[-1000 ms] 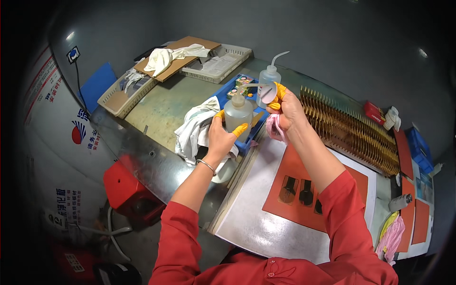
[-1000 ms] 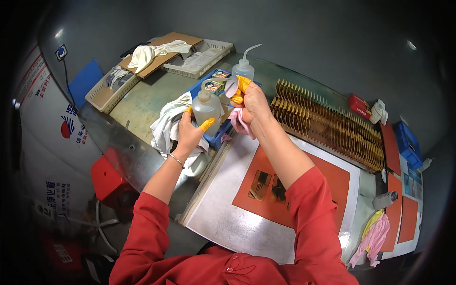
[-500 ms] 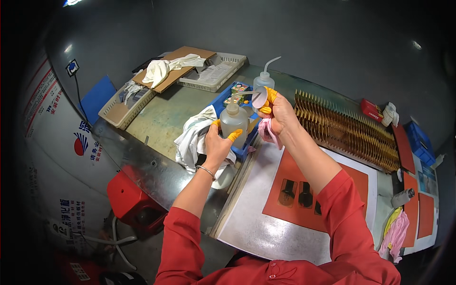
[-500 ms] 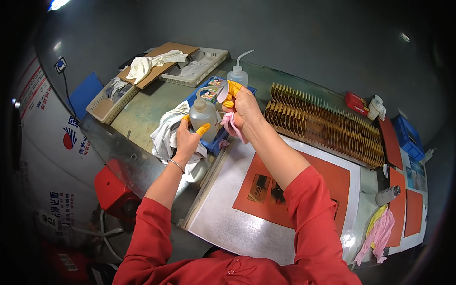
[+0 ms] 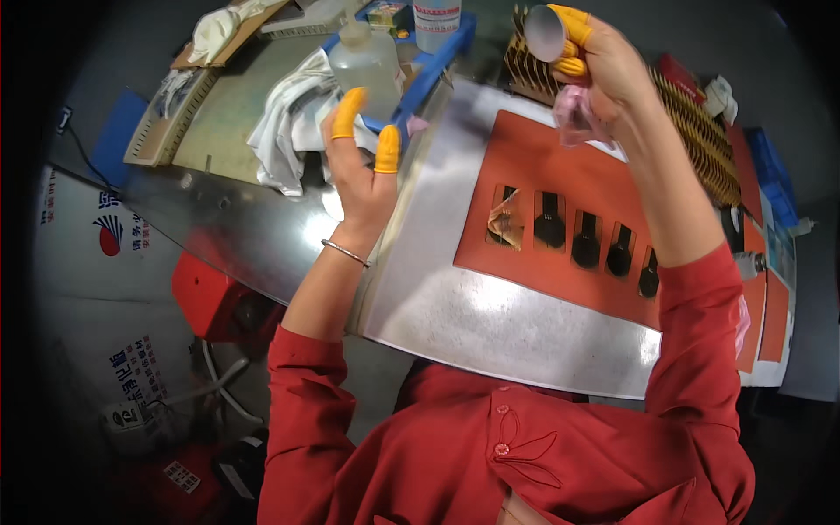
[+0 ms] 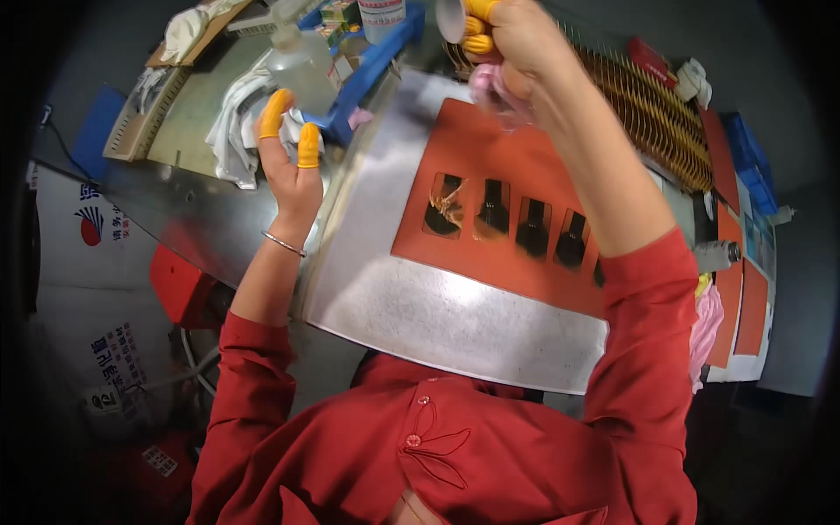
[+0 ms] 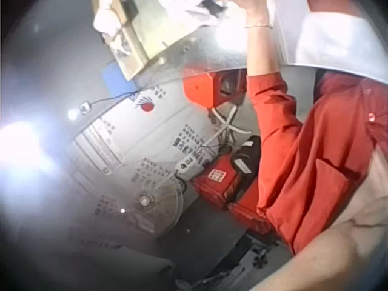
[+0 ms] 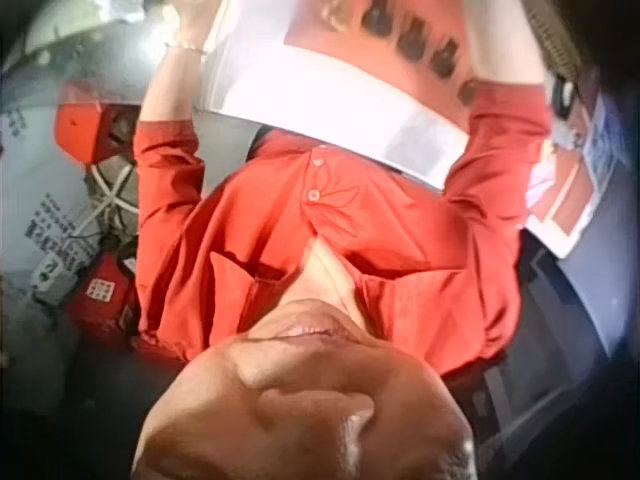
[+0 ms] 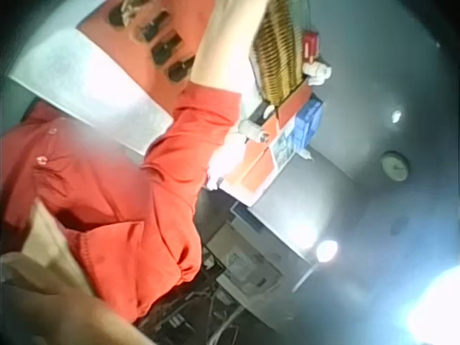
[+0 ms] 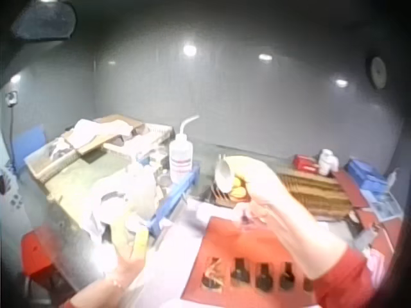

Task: The person cleans four rectangular printing plates arranged on a red mat. They use a squeeze bottle to apply a liquid to the plates and then wipe them with a yellow cloth. The person repeats this process for each plate, ensuring the surface is clean.

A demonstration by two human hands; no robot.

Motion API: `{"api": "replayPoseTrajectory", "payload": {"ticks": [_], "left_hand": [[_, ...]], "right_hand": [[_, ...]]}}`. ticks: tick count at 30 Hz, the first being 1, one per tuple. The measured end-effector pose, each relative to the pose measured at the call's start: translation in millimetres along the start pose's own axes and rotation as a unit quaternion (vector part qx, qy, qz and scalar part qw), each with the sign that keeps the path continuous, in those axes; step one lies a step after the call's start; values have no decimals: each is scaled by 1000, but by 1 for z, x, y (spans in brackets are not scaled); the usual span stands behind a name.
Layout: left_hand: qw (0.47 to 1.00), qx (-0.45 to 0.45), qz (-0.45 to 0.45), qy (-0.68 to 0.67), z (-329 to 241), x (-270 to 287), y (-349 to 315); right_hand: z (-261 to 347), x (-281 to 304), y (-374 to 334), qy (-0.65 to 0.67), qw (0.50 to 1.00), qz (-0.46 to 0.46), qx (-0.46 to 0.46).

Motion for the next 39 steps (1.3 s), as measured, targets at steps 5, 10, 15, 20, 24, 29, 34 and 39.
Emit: {"api": "replayPoseTrajectory", "payload": {"ticks": [5, 10, 15, 20, 24, 29, 34, 39], "left_hand": [[964, 113, 240, -26, 23, -70, -53], [968, 91, 234, -8, 45, -80, -65], [968, 107, 227, 25, 58, -68, -61], [958, 146, 245, 13, 64, -70, -67], [961, 127, 240, 46, 59, -69, -65], [975, 79, 196, 61, 50, -59, -56], [979, 144, 142, 23, 68, -54, -52], [965, 231, 126, -2, 85, -42, -52]], "right_hand": [[-63, 50, -83, -318, 942, 105, -26], [-141, 56, -122, -363, 921, 132, 50], [-140, 36, -134, -489, 849, 130, 150], [-145, 36, -136, -522, 828, 120, 169], [-142, 35, -143, -526, 825, 103, 180], [-142, 32, -140, -538, 816, 101, 185], [-138, 28, -134, -574, 793, 108, 176], [-146, 30, -137, -576, 787, 114, 188]]}}
Point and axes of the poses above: each hand's wrist, its own y-axis towards the middle knuckle, its own x-axis out of the back of the hand, z = x × y, the point moved 10 cm from there along y, towards the middle knuckle, and after that the axes turned 11 degrees about -z, right-handed, at the moved point
